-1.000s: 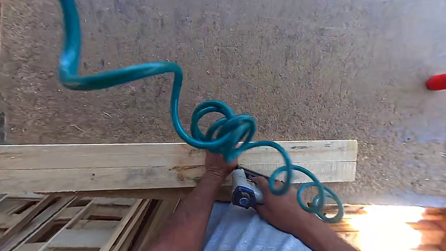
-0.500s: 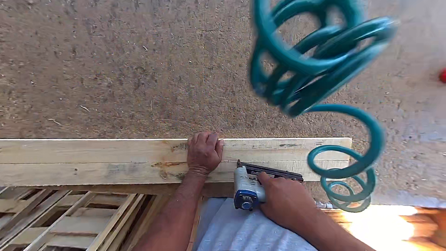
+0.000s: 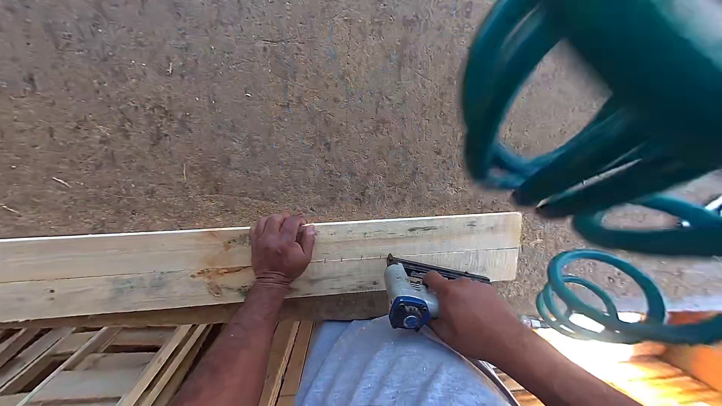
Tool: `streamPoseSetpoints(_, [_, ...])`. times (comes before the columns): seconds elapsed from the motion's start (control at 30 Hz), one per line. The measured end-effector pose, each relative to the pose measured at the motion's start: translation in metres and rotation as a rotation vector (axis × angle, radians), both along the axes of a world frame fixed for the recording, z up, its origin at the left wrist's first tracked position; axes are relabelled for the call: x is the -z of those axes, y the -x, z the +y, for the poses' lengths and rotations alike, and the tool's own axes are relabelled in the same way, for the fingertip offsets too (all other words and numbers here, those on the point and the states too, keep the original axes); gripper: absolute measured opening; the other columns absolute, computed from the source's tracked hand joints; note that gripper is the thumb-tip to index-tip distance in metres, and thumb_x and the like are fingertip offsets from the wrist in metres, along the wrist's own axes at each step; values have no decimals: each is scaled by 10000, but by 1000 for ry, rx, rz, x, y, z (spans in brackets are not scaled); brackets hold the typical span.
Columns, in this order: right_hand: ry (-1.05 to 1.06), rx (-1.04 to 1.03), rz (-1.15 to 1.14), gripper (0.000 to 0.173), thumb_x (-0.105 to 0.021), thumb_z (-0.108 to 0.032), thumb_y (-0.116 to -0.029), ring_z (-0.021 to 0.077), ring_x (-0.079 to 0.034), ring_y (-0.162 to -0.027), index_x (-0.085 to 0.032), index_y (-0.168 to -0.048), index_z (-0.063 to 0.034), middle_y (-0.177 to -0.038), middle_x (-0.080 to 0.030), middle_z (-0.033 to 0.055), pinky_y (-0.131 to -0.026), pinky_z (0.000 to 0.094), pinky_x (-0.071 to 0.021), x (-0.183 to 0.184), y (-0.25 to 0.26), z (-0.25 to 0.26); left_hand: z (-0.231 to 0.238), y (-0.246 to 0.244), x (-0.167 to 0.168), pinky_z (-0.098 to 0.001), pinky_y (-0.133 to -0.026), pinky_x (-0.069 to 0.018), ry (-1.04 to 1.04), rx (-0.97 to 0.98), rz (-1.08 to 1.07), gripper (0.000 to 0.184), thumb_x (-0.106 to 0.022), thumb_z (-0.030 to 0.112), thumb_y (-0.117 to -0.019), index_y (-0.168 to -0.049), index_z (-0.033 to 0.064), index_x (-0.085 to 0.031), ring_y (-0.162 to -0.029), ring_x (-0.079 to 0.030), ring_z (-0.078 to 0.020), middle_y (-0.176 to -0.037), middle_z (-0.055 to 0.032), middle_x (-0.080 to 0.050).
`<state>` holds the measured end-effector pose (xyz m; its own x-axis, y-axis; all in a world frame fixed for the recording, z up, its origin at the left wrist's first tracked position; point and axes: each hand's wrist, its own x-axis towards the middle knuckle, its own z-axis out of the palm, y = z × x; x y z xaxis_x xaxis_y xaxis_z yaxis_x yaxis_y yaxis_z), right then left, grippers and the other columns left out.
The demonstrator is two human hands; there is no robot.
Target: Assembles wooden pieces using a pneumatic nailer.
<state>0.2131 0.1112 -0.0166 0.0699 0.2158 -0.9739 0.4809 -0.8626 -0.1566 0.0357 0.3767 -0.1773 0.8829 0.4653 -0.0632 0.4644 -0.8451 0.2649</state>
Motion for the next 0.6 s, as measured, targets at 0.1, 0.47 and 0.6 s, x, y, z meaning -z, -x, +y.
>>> streamPoseSetpoints(0.1, [-4,-32,-30,485,-645,-473,-916,381,-702,-954,-578,-1293,-175,-998,-709,147,-769,592,-550,3,-9,-21,1,0,4,-597,-956,-469,0,-3,-5,483,-434,472,-988,-1021,89,-727,-1105,-627,-402,-1106,-182,-685])
streamPoseSetpoints(0.47, [-55,43,-90,507,-693,-484,-893,351,-713,-952,-615,-1308,-204,-1002,-726,127,-799,602,-563,8,-38,-88,1,-1,3,-656,-916,-456,-13,-8,-2,578,-392,521,-983,-1049,30,-690,-1085,-608,-480,-1086,-253,-655])
streamPoseSetpoints(0.6, [-18,16,-82,461,-677,-473,-902,348,-709,-922,-617,-1266,-197,-966,-717,123,-769,585,-556,5,-49,-99,2,2,3,-661,-942,-444,8,-13,13,587,-391,538,-989,-1062,36,-687,-1120,-597,-492,-1125,-258,-657])
